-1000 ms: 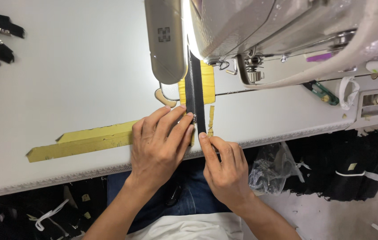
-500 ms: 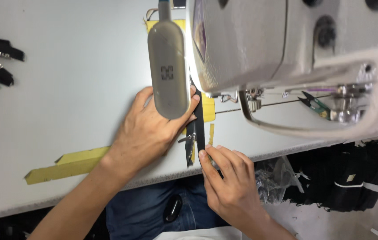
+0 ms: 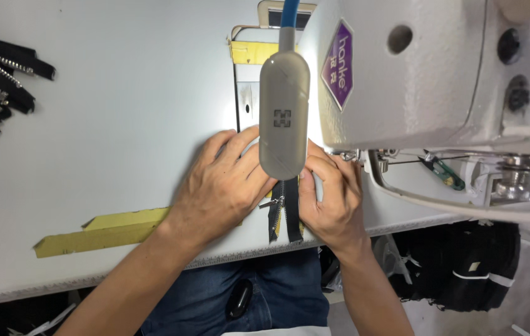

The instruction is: The person aligns a black zipper with a yellow guide on a sewing machine table and sews it using a sewing machine. They repeat this process for multiple zippers, handling them one at a time and guiding them under the needle.

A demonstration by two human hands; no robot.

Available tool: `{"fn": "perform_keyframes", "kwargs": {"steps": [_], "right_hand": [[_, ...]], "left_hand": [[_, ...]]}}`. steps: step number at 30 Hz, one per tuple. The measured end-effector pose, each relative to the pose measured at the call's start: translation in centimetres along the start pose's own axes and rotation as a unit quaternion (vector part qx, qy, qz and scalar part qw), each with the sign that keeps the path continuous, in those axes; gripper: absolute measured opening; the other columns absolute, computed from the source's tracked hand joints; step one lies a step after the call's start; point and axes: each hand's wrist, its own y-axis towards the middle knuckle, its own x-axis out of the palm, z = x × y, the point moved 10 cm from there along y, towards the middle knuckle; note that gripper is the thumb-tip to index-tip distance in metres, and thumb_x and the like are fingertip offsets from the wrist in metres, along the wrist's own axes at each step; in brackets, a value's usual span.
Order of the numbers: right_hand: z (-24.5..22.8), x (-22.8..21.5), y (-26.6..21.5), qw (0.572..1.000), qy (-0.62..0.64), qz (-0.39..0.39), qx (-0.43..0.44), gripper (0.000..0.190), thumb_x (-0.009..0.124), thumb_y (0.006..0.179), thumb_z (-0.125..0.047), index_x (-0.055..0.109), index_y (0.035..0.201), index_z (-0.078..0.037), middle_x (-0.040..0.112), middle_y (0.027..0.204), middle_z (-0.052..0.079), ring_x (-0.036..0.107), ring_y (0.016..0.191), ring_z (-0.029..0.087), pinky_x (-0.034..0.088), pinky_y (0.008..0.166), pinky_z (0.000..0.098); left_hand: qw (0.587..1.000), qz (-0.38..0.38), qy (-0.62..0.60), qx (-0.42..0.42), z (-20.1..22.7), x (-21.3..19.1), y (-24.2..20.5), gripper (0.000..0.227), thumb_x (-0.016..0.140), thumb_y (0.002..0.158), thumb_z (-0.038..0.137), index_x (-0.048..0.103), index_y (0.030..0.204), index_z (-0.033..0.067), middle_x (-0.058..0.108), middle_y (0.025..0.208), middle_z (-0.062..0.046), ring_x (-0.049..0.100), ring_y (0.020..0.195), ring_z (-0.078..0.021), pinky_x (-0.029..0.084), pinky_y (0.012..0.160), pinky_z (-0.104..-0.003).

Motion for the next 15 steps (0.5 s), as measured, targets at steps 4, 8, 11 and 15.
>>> {"fn": "perform_keyframes", "kwargs": {"steps": [4, 8, 11, 15], "right_hand": [[0.1, -0.4, -0.2, 0.999, 0.043, 0.016, 0.006, 0.01, 0.06, 0.098, 0.006, 0.063, 0.107, 0.006, 0.073, 0.115, 0.024, 0.069, 0.11, 0.035, 0.047, 0.094, 0.0438], [-0.5, -0.7, -0.2, 0.999, 0.038, 0.013, -0.014, 0.011, 0.058, 0.1, 0.003, 0.067, 0.107, 0.001, 0.075, 0.113, 0.019, 0.069, 0.117, 0.033, 0.047, 0.1, 0.0471], [-1.0, -1.2, 0.3, 0.999, 0.037, 0.006, -0.036, 0.012, 0.058, 0.1, 0.005, 0.067, 0.106, 0.0, 0.077, 0.114, 0.016, 0.068, 0.117, 0.033, 0.047, 0.103, 0.0471], [-0.8, -1.6, 0.2, 0.999, 0.029, 0.001, -0.036, 0.014, 0.06, 0.101, 0.004, 0.068, 0.11, -0.003, 0.076, 0.122, 0.011, 0.066, 0.118, 0.031, 0.047, 0.107, 0.0425]], "left_hand": [[1.0, 0.021, -0.017, -0.01, 0.1, -0.6, 0.2, 0.013, 0.068, 0.106, 0.02, 0.071, 0.102, 0.0079, 0.071, 0.106, -0.008, 0.064, 0.112, -0.0273, 0.049, 0.09, -0.039], [1.0, 0.004, -0.008, -0.012, 0.4, -0.3, -0.1, 0.015, 0.066, 0.106, 0.024, 0.069, 0.103, 0.0096, 0.07, 0.111, -0.008, 0.063, 0.113, -0.0283, 0.049, 0.091, -0.04], [1.0, 0.005, -0.002, -0.015, 0.6, -0.2, -0.1, 0.017, 0.066, 0.106, 0.026, 0.069, 0.105, 0.0094, 0.071, 0.111, -0.008, 0.063, 0.108, -0.0283, 0.049, 0.089, -0.039], [1.0, -0.008, -0.003, -0.013, 1.0, -0.1, 0.1, 0.021, 0.061, 0.107, 0.028, 0.069, 0.112, 0.0088, 0.068, 0.101, -0.008, 0.06, 0.095, -0.0291, 0.047, 0.084, -0.039]]}}
